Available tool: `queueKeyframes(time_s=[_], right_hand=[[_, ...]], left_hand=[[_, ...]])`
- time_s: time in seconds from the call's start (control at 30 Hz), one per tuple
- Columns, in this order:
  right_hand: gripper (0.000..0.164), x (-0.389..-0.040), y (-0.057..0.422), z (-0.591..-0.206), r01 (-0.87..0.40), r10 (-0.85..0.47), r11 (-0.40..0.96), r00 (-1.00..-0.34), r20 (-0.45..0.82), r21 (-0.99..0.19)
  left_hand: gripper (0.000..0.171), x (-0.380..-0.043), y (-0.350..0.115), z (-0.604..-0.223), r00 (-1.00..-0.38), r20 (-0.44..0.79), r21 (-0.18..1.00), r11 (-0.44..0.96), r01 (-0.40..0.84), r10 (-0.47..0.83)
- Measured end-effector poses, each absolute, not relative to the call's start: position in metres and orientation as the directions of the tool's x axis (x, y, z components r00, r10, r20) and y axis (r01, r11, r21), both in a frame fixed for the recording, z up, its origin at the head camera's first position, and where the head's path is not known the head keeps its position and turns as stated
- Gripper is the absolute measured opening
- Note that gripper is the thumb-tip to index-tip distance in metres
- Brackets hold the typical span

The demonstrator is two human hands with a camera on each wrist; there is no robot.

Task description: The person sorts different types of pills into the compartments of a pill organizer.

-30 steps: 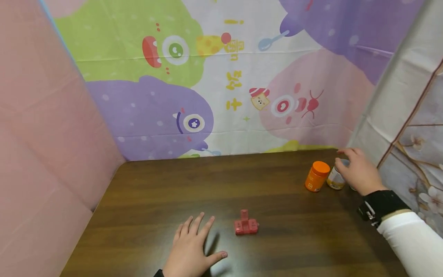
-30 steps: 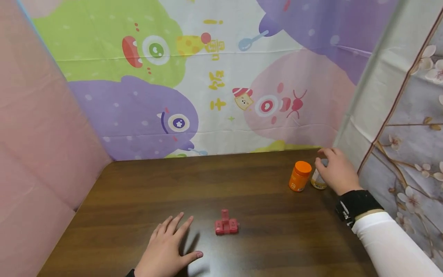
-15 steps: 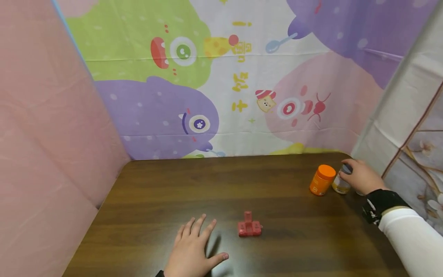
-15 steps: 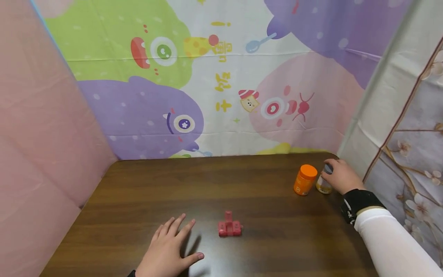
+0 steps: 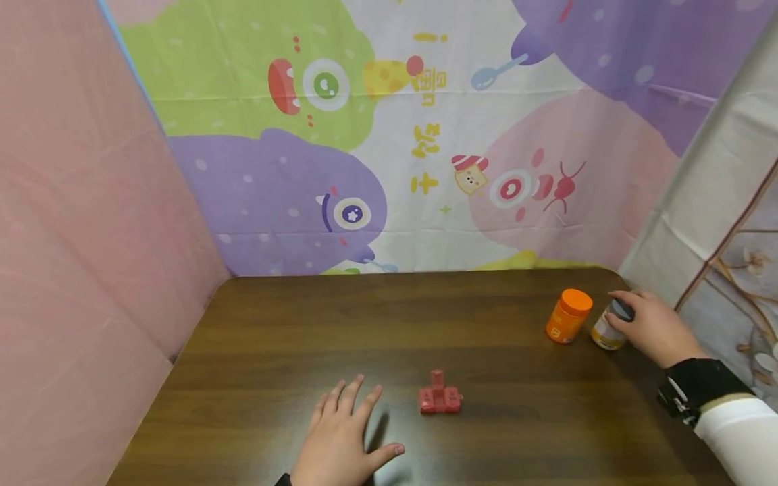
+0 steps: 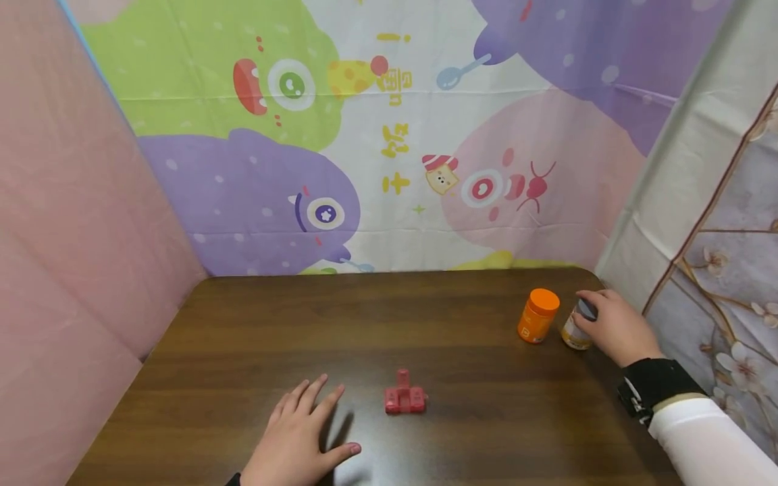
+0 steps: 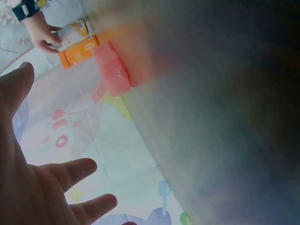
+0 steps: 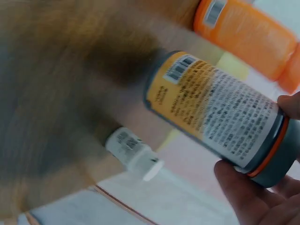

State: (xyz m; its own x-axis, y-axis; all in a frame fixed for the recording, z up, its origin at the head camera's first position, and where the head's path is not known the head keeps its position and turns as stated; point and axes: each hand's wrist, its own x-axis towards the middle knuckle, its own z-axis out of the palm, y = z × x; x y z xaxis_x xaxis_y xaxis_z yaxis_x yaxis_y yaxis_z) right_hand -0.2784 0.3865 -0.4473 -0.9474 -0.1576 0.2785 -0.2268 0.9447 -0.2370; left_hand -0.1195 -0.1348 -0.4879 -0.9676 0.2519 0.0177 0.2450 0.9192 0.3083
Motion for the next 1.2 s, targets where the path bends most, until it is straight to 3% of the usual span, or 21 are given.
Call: queueKeyframes(time_s=[0.2,0.4,0.53,0.87,1.2], right_hand=[[0.048,-0.228,0.356,-0.437,-0.266,-0.210,0.952,-0.928,0.308,-0.152],[0.047,-0.186,0.284,-0.433,-0.410,-0.340,0.899,-0.874,0.347,-0.151],[0.048,-0.168,0.231,-0.436,-0.491,-0.424,0.849,-0.854,0.301,-0.195],[0.044,-0.156,0.151,-0.449,-0.690,-0.631,0.669,-0.724,0.279,-0.276],[0.053,-0.155,0.113,-0.454,-0.668,-0.638,0.636,-0.737,0.223,-0.388]], left_hand=[[0.093,-0.119,-0.131,-0.492,-0.967,0.051,0.307,0.917,0.253,0.250],[0.088,-0.119,-0.124,-0.487,-0.961,0.080,0.311,0.909,0.276,0.265],[0.085,-0.120,-0.113,-0.485,-0.951,0.072,0.327,0.893,0.308,0.302],[0.082,-0.127,-0.079,-0.484,-0.913,0.082,0.512,0.769,0.383,0.400],[0.062,-0.133,-0.075,-0.490,-0.932,0.093,0.632,0.702,0.327,0.350]])
